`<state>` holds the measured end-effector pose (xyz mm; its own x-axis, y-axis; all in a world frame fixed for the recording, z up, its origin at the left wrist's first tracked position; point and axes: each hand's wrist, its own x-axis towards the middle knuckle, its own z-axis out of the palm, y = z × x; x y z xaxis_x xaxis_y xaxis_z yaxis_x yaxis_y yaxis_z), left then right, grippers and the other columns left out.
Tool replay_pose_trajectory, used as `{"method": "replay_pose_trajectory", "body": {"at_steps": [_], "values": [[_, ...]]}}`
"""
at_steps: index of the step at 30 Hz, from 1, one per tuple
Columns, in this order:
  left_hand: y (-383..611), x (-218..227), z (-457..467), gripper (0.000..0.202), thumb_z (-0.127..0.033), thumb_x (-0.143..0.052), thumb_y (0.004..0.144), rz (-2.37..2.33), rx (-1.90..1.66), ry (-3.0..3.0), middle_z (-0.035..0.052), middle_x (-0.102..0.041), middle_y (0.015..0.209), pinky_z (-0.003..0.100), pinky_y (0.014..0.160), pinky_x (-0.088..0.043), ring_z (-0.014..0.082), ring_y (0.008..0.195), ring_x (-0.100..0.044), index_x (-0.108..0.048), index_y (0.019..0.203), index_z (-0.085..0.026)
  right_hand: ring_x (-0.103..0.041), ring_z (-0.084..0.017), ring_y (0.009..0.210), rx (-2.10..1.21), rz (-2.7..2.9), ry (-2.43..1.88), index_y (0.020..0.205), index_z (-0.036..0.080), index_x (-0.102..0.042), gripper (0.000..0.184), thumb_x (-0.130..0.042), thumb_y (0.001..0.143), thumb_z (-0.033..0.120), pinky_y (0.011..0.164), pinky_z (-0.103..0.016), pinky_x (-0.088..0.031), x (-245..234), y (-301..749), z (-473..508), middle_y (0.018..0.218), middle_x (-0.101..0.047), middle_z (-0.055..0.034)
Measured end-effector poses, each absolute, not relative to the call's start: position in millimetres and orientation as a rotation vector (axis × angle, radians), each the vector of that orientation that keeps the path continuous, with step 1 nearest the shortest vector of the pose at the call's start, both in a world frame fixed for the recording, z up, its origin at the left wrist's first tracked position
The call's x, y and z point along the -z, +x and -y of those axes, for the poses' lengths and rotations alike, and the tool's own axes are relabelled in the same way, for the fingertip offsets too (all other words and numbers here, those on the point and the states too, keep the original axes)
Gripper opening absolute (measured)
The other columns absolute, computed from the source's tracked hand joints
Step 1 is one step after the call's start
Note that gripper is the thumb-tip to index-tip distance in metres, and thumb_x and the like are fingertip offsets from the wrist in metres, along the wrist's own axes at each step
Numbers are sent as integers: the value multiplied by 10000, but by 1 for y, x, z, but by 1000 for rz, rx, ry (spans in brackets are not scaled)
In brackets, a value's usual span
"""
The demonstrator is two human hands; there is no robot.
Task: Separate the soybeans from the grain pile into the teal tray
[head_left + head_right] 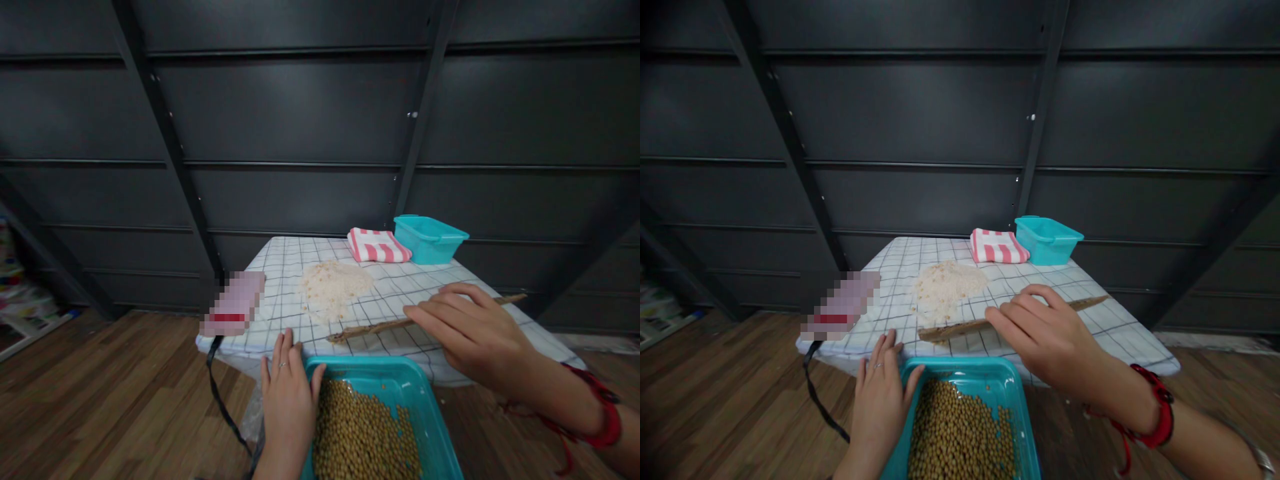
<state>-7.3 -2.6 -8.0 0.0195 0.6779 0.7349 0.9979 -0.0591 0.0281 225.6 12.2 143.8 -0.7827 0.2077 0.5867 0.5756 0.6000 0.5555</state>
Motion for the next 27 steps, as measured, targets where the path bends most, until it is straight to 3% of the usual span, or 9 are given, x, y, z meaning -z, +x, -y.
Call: {"method": "replay_pose_trajectory", "body": {"at_steps": [18, 27], "values": [[-7, 8, 1, 401, -429, -286, 853, 1702, 810, -1785, 194, -563, 1161, 515, 784, -471, 306, 1076, -518, -495, 981, -111, -488, -127, 695, 893, 2432, -662, 924, 158, -539, 287, -307, 814, 30, 760, -322, -357, -141, 230, -3, 759, -606, -14], [-6, 7, 2, 406, -428, -294, 851, 1707, 807, -1789, 201, -562, 1159, 517, 788, -467, 312, 1085, -511, -495, 984, -102, -483, -148, 678, 1052, 2374, -642, 889, 154, -559, 297, -324, 782, 6, 726, -329, -370, -145, 225, -5, 719, -609, -29]]}}
